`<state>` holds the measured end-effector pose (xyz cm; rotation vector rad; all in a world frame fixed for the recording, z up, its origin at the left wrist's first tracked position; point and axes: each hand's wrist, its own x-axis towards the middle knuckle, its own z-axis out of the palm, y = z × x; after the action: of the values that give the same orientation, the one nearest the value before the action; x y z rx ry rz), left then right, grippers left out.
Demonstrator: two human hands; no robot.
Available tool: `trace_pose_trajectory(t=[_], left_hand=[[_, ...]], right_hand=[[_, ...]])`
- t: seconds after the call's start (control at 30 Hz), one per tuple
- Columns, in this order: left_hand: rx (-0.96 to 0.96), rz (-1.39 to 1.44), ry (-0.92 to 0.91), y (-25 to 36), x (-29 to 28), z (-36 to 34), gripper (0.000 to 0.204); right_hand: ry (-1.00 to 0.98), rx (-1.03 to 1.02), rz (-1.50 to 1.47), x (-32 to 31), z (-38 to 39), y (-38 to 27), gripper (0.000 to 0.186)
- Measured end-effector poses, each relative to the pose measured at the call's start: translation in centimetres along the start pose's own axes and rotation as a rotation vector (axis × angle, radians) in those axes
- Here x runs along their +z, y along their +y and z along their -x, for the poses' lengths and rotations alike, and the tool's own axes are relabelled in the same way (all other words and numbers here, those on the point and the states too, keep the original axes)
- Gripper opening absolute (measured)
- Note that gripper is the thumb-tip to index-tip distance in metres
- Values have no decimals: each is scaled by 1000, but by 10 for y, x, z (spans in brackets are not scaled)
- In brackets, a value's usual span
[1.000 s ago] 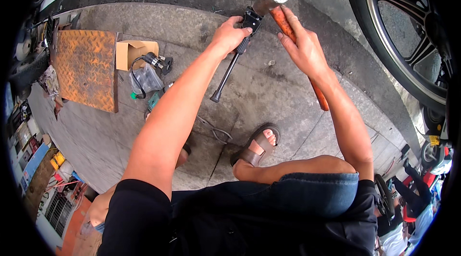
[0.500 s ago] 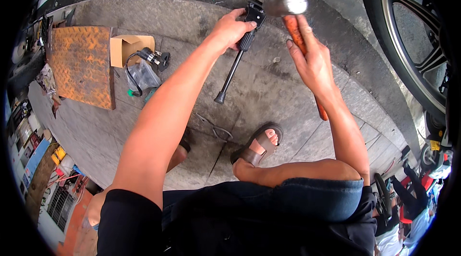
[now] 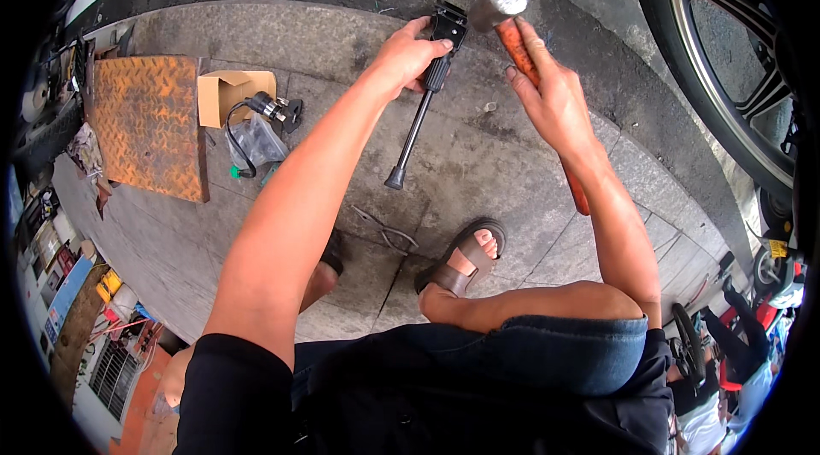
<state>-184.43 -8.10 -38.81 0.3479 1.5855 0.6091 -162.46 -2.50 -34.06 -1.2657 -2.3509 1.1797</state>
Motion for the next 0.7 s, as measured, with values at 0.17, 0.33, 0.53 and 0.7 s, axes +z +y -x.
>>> trace_pose_trajectory(t=[0.17, 0.33, 0.53, 0.7], left_hand=[[10, 5, -3, 0, -6, 3, 76], [-18, 33, -19, -8, 0, 0, 81], [84, 61, -4, -15, -8, -1, 77], [186, 335, -75, -33, 4, 22, 61]], right_hand=[[109, 23, -115, -4, 4, -20, 64], [-74, -48, 107, 0, 2, 11, 64], [-101, 188, -137, -19, 63, 6, 64], [-133, 612, -431, -9, 151, 47, 55]])
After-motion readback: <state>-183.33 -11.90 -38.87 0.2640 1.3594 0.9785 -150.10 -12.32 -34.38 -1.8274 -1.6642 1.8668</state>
